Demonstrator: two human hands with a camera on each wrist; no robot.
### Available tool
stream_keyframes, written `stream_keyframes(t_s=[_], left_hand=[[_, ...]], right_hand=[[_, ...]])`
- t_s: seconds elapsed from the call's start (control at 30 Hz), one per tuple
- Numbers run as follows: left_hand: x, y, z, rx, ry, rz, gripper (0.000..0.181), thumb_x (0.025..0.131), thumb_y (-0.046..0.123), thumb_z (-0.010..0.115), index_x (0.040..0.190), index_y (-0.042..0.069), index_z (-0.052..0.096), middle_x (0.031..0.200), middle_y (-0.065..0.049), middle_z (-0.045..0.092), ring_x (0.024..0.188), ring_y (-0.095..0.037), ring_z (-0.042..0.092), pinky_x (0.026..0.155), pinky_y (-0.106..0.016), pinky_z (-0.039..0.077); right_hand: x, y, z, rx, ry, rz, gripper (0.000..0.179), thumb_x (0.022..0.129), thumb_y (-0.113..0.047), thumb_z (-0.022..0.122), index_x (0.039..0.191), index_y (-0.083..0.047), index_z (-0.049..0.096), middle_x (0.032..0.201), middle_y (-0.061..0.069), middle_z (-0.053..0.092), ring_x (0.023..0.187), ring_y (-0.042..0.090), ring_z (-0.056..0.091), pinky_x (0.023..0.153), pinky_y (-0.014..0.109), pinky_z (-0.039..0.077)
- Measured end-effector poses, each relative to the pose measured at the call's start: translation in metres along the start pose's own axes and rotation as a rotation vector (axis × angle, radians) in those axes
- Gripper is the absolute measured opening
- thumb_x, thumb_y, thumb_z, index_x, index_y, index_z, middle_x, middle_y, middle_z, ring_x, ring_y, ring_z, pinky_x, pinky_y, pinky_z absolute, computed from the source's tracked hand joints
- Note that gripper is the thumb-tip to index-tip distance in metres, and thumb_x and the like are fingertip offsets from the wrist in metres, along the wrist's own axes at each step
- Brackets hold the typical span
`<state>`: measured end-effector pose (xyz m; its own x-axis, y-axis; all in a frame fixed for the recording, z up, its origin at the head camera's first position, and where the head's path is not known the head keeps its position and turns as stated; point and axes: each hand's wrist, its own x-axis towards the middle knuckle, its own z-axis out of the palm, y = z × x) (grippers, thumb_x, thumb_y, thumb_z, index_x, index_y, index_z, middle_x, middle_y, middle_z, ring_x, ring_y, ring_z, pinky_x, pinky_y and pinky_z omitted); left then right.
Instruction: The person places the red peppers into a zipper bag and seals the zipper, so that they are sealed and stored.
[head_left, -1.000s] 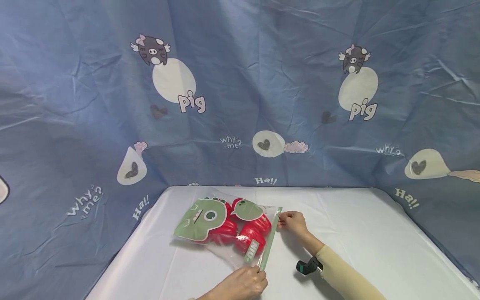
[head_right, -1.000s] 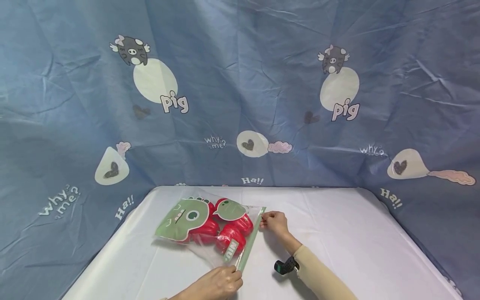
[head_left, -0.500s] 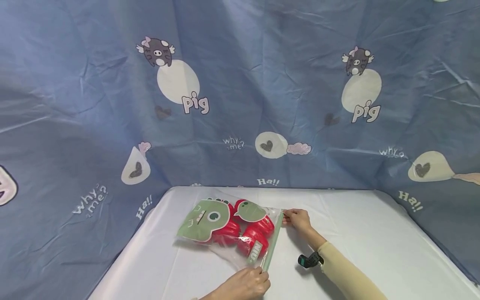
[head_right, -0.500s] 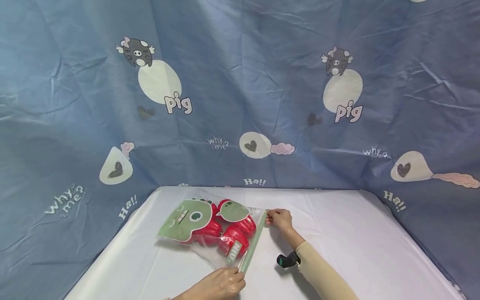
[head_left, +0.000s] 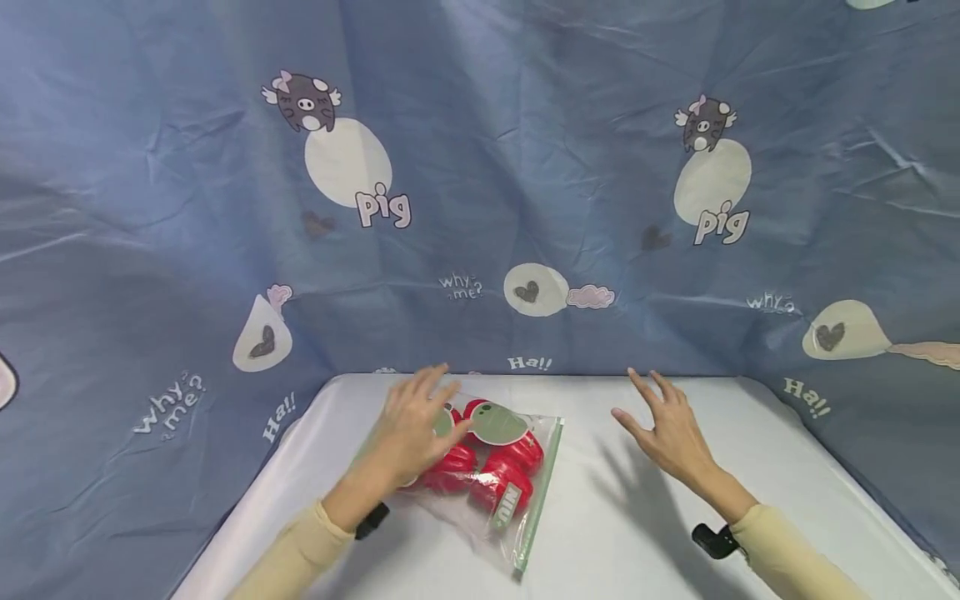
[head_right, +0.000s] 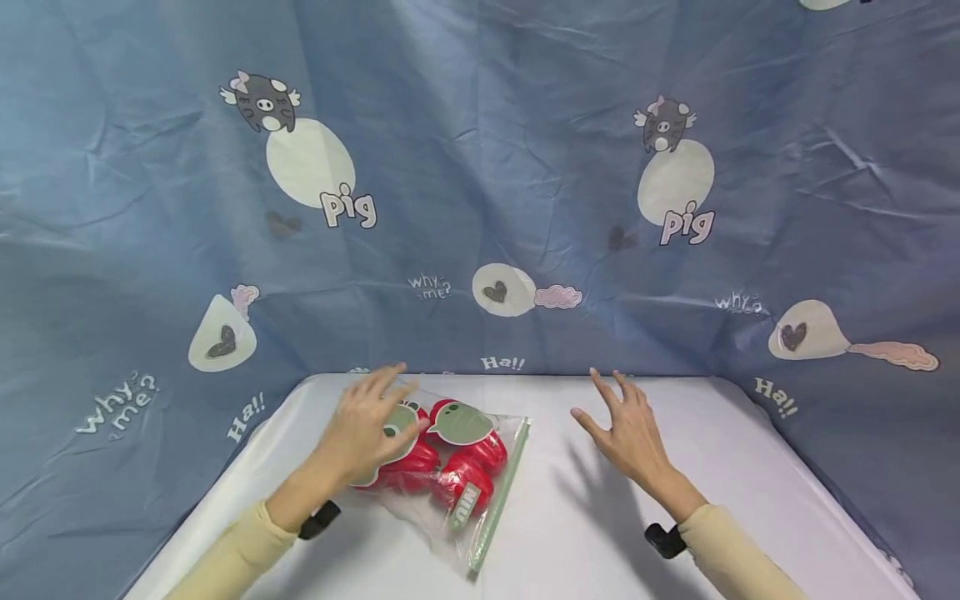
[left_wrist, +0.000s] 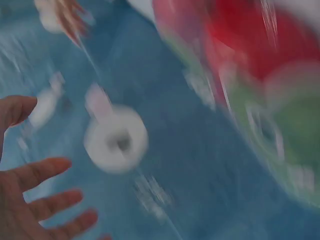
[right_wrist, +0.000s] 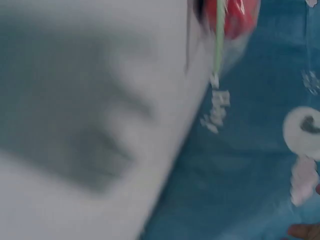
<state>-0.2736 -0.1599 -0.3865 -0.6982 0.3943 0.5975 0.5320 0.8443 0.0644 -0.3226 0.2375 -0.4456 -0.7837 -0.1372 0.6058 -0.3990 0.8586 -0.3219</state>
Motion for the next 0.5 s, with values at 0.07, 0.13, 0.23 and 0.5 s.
stream_keyframes(t_s=[0.07, 0.13, 0.23, 0.5], left_hand=[[0.014, -0.029, -0.010, 0.044, -0.049, -0.126, 0.074, 0.086, 0.064, 0.054, 0.147, 0.024, 0.040, 0.157, -0.011, 0.028, 0.145, -0.037, 0.023, 0.113, -0.060, 0.020], [0.024, -0.055, -0.014, 0.062, -0.098, -0.226, 0.085, 0.084, 0.070, 0.051, 0.153, 0.029, 0.025, 0.162, -0.009, 0.012, 0.148, -0.039, 0.005, 0.113, -0.065, 0.007], [0.031, -0.082, -0.017, 0.080, -0.190, -0.326, 0.093, 0.080, 0.077, 0.048, 0.154, 0.036, 0.010, 0.163, -0.005, -0.005, 0.147, -0.039, -0.015, 0.109, -0.069, -0.006], [0.036, -0.108, -0.017, 0.049, -0.290, -0.375, 0.099, 0.076, 0.084, 0.043, 0.154, 0.037, 0.004, 0.161, -0.007, -0.014, 0.142, -0.044, -0.022, 0.101, -0.076, -0.011]], right_hand=[[0.003, 0.005, -0.019, -0.070, -0.018, -0.017, 0.074, 0.087, -0.049, 0.064, 0.150, -0.025, 0.035, 0.150, 0.029, 0.031, 0.130, 0.055, 0.033, 0.097, 0.070, 0.028], [0.005, 0.009, -0.034, -0.114, -0.057, -0.008, 0.076, 0.087, -0.053, 0.061, 0.152, -0.029, 0.029, 0.155, 0.028, 0.021, 0.137, 0.055, 0.022, 0.100, 0.073, 0.021], [0.009, 0.012, -0.050, -0.148, -0.128, 0.021, 0.077, 0.089, -0.057, 0.056, 0.153, -0.032, 0.023, 0.159, 0.025, 0.007, 0.143, 0.053, 0.007, 0.101, 0.076, 0.012], [0.020, 0.019, -0.069, -0.158, -0.266, 0.107, 0.078, 0.090, -0.062, 0.049, 0.154, -0.035, 0.013, 0.159, 0.020, -0.014, 0.140, 0.057, -0.006, 0.094, 0.082, 0.007]])
